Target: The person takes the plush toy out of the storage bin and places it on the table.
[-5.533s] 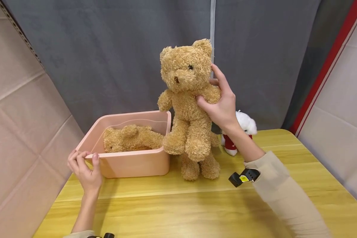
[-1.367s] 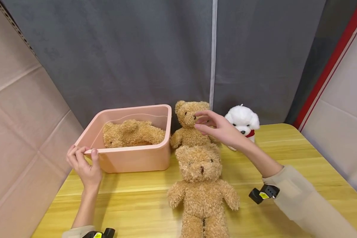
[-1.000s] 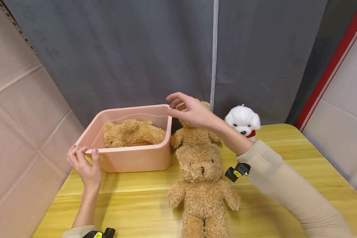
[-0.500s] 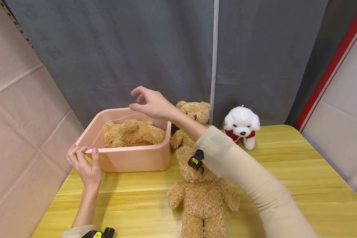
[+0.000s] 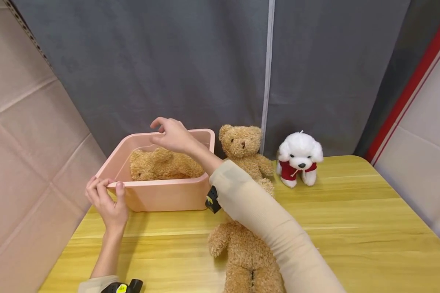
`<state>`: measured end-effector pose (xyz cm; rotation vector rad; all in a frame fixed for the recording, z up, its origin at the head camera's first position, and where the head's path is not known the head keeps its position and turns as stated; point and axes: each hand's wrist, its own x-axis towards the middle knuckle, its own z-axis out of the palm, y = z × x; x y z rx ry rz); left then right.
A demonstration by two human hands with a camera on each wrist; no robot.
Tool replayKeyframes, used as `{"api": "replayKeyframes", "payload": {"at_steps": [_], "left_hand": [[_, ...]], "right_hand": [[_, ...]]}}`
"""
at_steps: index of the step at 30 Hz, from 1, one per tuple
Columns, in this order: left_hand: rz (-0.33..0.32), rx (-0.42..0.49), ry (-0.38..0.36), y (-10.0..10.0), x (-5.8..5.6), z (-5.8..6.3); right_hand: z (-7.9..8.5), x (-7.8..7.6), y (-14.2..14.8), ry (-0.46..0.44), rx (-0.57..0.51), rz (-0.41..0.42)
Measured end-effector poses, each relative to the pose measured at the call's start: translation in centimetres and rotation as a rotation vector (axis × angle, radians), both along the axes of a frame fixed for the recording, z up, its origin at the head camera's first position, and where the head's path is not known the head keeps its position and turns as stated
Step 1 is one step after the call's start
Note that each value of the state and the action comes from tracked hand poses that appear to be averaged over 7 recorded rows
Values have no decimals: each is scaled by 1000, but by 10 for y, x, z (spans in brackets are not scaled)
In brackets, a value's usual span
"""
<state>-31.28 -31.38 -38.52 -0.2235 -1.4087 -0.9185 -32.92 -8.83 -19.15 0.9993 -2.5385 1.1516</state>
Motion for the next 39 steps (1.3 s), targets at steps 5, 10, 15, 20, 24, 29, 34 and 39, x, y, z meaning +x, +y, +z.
{"api": "replayKeyframes", "payload": {"at_steps": [5,10,15,20,24,29,34,39], "left_hand": [[-3,-3,-3,3,-1,1],[-5,4,19,6,6,9],[-13,3,19,9,10,14],[-9,2,2,5,5,9],[-9,-4,-15,0,0,3],[-10,-12,-36,-5,-2,-2],[-10,-14,-43,-6,-3,-4],[-8,-24,-42,-7,-5,-2]], "right_hand": [[-14,-15,-7,21,35,-63],[-32,-30,-20,34,91,-88],[-45,-42,-28,124,228,-106],[-54,-48,-28,150,316,-125],[-57,-50,-29,120,317,-126],[-57,-51,-33,88,332,-162],[-57,-50,-33,59,213,-203],[-54,-47,-28,42,-123,-183]]}}
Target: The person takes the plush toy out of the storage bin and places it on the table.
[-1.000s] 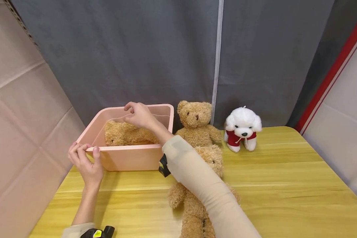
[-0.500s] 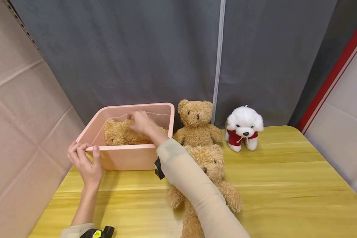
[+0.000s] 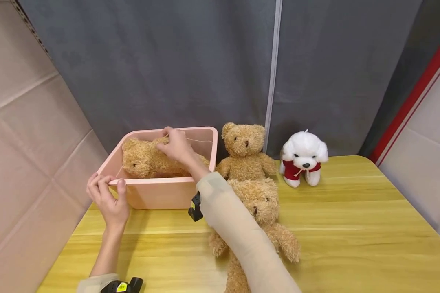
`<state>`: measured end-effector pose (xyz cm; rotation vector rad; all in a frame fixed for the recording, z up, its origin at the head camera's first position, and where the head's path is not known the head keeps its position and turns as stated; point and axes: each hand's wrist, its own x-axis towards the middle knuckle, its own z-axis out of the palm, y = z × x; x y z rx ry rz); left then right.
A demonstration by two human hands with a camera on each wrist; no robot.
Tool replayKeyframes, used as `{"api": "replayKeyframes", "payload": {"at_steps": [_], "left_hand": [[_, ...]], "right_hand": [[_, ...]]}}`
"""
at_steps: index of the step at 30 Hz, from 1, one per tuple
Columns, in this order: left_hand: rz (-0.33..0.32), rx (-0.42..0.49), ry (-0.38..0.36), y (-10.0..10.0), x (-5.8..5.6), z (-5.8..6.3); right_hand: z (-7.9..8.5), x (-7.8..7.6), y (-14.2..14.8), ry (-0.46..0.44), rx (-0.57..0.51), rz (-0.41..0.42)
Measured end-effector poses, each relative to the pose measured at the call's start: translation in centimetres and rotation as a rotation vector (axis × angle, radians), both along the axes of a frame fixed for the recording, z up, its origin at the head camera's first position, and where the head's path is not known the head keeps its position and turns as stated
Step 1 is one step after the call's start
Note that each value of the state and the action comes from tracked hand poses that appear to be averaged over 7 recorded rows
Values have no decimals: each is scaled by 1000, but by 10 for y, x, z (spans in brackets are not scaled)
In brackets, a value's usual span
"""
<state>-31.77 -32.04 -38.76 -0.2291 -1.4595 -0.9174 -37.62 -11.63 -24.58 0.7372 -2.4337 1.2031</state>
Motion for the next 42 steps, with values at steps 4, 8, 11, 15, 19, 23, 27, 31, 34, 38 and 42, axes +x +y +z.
{"api": "replayKeyframes", "payload": {"at_steps": [4,8,11,15,19,23,27,31,34,38,42], "left_hand": [[3,-4,-1,0,-1,1],[10,-3,0,-1,0,1],[12,-5,2,-2,-1,1],[13,-4,2,-3,0,1],[14,-7,-3,-4,0,-1],[20,-15,3,-3,-1,-1],[23,-18,7,-1,-1,0],[14,-23,0,0,-1,1],[12,-29,-8,0,-1,1],[10,-27,-13,1,0,1],[10,-25,-13,2,1,1]], "right_hand": [[3,0,6,-69,-421,109],[9,-2,7,-290,-902,322],[17,-3,7,-468,-1148,435],[21,0,5,-639,-1205,572],[18,3,1,-644,-1058,643],[13,2,-3,-583,-785,545],[5,-1,-2,-468,-350,344],[3,-1,2,-291,-67,223],[5,0,2,-182,70,176],[8,3,-4,-122,124,217],[13,3,-17,-52,130,333]]}}
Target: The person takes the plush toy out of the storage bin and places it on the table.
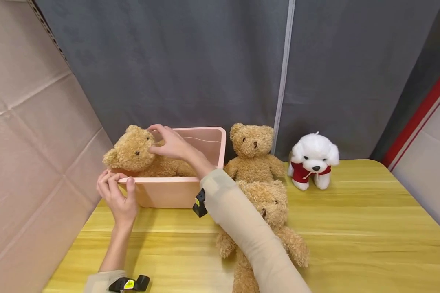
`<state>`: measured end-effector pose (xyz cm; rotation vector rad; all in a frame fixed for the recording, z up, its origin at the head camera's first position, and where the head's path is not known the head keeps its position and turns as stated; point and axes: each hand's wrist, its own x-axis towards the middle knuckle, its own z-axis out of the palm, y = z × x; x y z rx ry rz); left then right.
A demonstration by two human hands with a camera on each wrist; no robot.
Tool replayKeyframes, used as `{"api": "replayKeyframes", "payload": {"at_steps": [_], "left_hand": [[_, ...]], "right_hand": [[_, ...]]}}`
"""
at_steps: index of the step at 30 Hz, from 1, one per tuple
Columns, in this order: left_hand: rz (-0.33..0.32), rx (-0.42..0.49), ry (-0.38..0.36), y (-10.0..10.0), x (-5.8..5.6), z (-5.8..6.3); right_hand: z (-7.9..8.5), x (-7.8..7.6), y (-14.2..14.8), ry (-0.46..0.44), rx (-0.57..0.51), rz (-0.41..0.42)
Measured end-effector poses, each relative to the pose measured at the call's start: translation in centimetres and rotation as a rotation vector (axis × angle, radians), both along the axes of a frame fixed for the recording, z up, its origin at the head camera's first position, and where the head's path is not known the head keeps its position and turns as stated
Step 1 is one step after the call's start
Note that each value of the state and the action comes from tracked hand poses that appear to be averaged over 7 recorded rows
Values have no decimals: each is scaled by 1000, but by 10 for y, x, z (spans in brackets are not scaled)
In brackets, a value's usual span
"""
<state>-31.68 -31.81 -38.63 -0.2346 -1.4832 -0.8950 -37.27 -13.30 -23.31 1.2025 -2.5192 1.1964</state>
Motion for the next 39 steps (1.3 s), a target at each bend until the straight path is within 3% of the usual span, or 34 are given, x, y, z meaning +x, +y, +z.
{"api": "replayKeyframes", "payload": {"at_steps": [3,11,19,26,34,39], "left_hand": [[5,-3,0,-1,0,0],[18,-12,6,1,0,1],[13,-9,-1,1,1,0],[15,-5,-15,0,1,-2],[17,-4,-17,0,3,-2],[20,-11,-23,-1,3,-1]], "right_hand": [[2,-2,-12,51,51,40],[-6,-10,-38,119,226,44],[-16,-11,-49,62,502,39],[-19,-9,-53,36,557,-43],[-21,-6,-56,126,581,-108],[-21,-1,-55,125,500,-101]]}}
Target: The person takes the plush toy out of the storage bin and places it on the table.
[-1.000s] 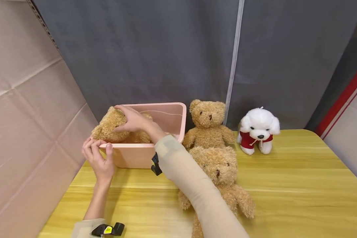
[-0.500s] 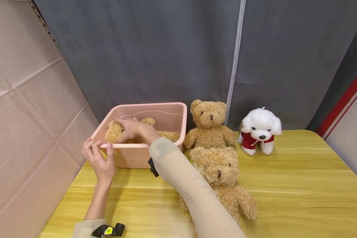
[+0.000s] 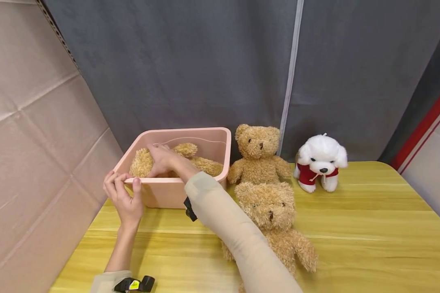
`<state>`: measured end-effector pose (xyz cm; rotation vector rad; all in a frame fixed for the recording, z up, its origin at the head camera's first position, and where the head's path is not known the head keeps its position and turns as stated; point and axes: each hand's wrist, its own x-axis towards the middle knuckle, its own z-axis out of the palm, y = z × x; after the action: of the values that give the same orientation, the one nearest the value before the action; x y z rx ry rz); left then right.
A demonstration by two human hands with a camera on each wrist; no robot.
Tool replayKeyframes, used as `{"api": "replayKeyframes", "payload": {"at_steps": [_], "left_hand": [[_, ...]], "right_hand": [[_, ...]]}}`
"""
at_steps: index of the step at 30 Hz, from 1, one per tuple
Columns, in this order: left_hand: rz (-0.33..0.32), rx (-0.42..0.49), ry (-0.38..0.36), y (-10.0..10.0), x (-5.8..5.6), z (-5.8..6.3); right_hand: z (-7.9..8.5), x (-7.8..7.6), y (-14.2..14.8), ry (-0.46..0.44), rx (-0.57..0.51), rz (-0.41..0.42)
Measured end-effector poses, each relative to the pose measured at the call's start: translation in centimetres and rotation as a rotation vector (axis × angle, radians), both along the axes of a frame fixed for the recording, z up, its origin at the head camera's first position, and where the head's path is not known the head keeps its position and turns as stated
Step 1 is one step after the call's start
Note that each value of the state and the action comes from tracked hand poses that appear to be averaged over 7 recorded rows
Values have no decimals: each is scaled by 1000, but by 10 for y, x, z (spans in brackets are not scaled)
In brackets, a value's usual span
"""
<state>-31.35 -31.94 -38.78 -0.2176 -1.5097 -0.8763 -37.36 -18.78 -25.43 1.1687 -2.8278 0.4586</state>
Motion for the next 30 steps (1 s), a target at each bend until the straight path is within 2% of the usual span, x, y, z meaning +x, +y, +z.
{"api": "replayKeyframes", "payload": {"at_steps": [4,7,16,23,26,30], "left_hand": [[-3,3,4,1,0,1],[-4,0,3,2,1,1],[-12,11,19,1,1,1],[-11,17,29,-1,-2,1],[-13,22,35,1,-3,0],[-17,21,34,3,-5,0]], "right_hand": [[3,7,4,37,-98,55],[10,12,11,64,-143,49],[51,13,55,74,-405,-30],[84,16,99,99,-591,-131],[97,21,119,108,-668,-152],[115,35,149,125,-754,-181]]}}
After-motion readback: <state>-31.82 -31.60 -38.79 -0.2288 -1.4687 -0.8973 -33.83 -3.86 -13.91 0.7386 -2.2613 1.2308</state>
